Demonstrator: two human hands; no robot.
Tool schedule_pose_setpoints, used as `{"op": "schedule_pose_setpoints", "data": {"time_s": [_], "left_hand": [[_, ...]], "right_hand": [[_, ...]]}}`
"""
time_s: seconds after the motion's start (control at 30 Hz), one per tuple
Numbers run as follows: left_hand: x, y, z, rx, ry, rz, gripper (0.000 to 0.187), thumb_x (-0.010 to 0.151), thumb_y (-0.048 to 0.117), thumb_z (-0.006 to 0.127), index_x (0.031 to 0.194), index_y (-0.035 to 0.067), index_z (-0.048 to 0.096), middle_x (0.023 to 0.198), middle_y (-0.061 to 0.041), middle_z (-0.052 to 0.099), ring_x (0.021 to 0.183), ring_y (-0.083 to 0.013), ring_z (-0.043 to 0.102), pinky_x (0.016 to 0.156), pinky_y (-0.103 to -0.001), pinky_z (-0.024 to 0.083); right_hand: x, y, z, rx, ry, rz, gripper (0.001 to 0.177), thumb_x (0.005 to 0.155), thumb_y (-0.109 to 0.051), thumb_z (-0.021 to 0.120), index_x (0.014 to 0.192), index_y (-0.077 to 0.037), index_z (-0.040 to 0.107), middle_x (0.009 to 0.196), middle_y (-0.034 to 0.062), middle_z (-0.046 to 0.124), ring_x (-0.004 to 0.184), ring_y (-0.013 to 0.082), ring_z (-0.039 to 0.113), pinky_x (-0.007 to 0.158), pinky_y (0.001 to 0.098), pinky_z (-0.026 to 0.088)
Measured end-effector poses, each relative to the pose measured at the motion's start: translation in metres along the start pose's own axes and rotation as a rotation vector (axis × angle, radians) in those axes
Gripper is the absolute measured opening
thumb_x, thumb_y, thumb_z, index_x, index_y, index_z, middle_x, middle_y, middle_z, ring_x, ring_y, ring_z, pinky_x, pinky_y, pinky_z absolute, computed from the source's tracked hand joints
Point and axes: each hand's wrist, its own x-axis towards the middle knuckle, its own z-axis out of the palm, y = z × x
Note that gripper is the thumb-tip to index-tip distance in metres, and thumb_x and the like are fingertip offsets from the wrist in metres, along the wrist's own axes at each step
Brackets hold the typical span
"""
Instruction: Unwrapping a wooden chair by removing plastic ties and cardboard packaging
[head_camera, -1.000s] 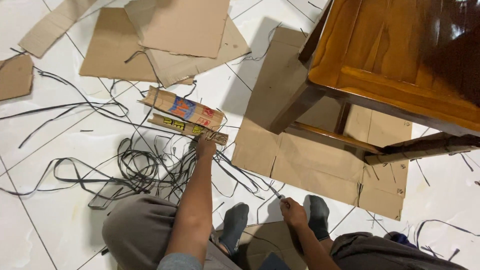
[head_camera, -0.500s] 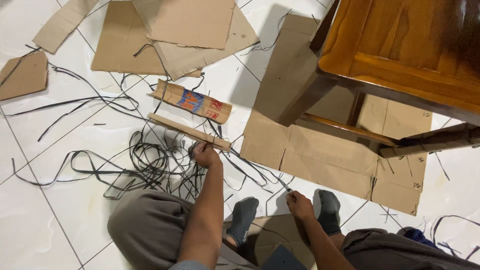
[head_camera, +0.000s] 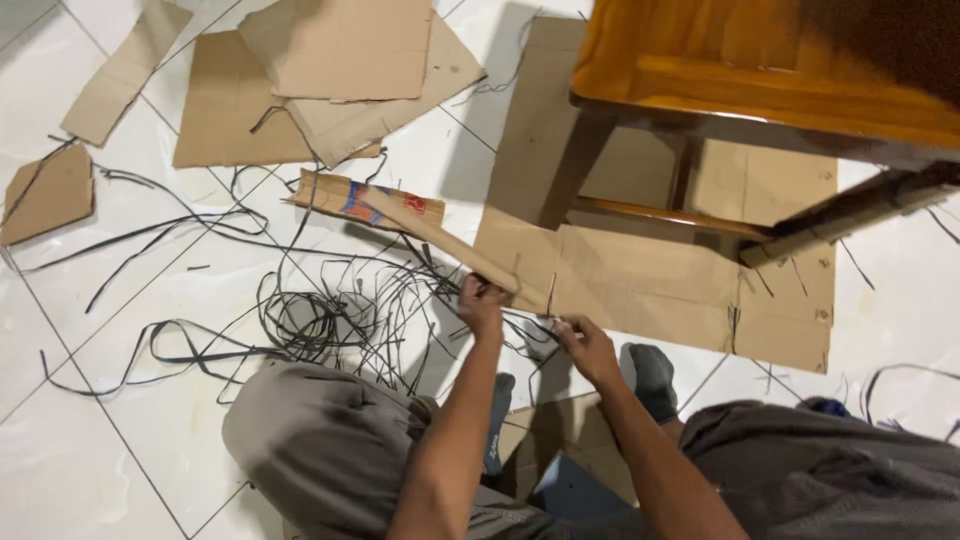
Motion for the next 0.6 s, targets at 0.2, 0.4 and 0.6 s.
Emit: {"op": "schedule_pose_setpoints", "data": {"time_s": [0.2,0.4,0.6], "left_hand": [[-0.02,-0.054,0.012,0.177,-0.15,0.113,0.042,0.073,-0.003,0.073,0.113,0.009,0.072,0.106,-0.012,0.072,0.102,-0.0331,0.071,0.074,-0.049,0.063],[-0.058,0.016,0.018,0.163,-0.468,0.441,0.022,0.085,-0.002,0.069,0.105,0.009,0.071,0.091,-0.01,0.074,0.095,-0.0257,0.074,0.091,-0.037,0.056],[-0.053,0.003,0.037,0.089,-0.652,0.419,0.014,0.091,0.006,0.069,0.105,0.008,0.07,0.088,-0.006,0.075,0.093,-0.0164,0.074,0.094,-0.034,0.056]], "right_hand": [[-0.011,-0.031,-0.007,0.612,-0.078,0.044,0.038,0.09,-0.014,0.069,0.125,-0.003,0.058,0.115,0.0061,0.067,0.095,0.0184,0.06,0.081,0.0312,0.052],[-0.019,-0.031,-0.025,1.045,-0.101,0.175,0.083,0.085,0.003,0.059,0.16,-0.009,0.023,0.146,0.0078,0.055,0.116,0.0265,0.058,0.096,0.0414,0.049],[-0.014,-0.017,-0.028,1.158,-0.064,0.206,0.076,0.088,0.001,0.058,0.157,-0.011,0.03,0.137,0.0053,0.06,0.117,0.0244,0.06,0.098,0.0367,0.05]]}}
